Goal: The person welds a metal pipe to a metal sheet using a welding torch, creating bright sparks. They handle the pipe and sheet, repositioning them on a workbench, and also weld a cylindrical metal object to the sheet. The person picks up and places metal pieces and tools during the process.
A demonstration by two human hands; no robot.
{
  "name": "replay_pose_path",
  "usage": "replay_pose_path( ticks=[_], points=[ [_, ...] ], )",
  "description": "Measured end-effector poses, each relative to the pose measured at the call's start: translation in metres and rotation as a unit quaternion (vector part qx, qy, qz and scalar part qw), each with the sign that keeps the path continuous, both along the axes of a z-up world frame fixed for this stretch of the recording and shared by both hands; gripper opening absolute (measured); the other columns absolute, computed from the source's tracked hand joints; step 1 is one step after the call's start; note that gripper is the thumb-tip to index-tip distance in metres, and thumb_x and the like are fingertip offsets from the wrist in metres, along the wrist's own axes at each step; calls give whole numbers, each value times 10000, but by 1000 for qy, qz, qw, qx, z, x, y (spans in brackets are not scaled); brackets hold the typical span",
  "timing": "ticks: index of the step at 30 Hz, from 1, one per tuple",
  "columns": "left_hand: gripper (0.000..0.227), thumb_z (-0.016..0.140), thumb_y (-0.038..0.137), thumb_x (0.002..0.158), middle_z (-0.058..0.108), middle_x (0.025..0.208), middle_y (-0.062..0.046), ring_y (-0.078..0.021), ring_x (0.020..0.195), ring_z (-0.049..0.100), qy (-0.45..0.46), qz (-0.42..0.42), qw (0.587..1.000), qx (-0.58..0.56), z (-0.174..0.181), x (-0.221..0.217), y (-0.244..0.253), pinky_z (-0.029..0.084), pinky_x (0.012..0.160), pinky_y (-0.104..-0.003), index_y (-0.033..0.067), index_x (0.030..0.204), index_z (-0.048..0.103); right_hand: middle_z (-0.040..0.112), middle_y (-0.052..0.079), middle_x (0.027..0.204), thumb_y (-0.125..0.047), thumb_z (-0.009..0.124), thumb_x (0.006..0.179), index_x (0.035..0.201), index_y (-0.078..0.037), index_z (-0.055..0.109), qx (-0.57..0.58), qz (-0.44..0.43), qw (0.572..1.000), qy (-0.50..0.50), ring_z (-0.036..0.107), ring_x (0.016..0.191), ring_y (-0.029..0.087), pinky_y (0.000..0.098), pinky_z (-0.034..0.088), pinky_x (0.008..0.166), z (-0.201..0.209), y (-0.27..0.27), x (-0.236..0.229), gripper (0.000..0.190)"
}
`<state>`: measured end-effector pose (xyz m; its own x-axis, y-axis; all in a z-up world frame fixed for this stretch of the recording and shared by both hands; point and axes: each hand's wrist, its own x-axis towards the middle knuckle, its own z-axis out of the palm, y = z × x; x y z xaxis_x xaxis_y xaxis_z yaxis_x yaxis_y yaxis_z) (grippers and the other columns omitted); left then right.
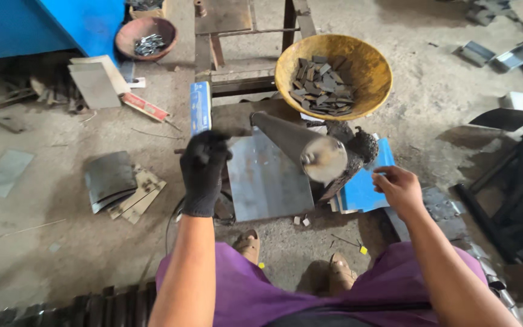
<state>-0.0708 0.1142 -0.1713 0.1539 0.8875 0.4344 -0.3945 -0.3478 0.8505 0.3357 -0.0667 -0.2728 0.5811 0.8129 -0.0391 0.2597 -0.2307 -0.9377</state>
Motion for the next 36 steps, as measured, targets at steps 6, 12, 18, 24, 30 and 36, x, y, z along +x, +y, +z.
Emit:
replay_pose_path(
  ticks=[6,12,18,24,30,36],
  points=[
    [143,740,178,1000,701,885,-20,-96,755,606,233,243,935,-112,-117,2,41,482,700,-268,36,1001,753,780,79,845,-315,749,874,1053,-108,788,-19,40,972,-229,737,731,164,333,574,679,46,99,-11,277],
    [160,753,163,930,688,874,14,-57,762,585,93,111,988,-53,-104,30,60,499,682,-234,35,1020,716,761,173,946,-235,737,846,1017,-69,785,29,14,948,-316,747,893,337,414,578,801,46,213,-24,243],
    [165,767,195,919,703,752,-27,-66,678,621,199,133,971,-26,-92,34,60,525,639,-256,52,988,724,738,222,1008,-210,796,768,1021,-79,783,-81,-27,936,-341,698,993,400,453,547,901,0,286,0,285],
    [171,761,188,907,720,775,-34,-59,694,649,191,121,973,-45,-90,24,60,541,650,-250,49,997,718,738,217,1093,-86,705,773,1051,-120,797,-156,-41,926,-342,688,1074,387,450,540,950,-29,310,21,295],
    [183,769,190,892,725,765,-30,-61,675,640,199,108,971,-70,-84,23,56,540,640,-251,48,997,721,729,218,1086,-69,700,744,1058,-128,788,-153,-34,921,-357,682,1063,400,455,537,950,-19,310,15,332],
    [195,773,216,886,729,746,-44,-80,649,642,258,91,960,-66,-78,19,49,528,617,-258,46,977,747,741,212,1003,-83,729,759,1030,-104,765,-61,-96,925,-362,700,966,393,466,555,866,8,287,0,275]
  ],
)
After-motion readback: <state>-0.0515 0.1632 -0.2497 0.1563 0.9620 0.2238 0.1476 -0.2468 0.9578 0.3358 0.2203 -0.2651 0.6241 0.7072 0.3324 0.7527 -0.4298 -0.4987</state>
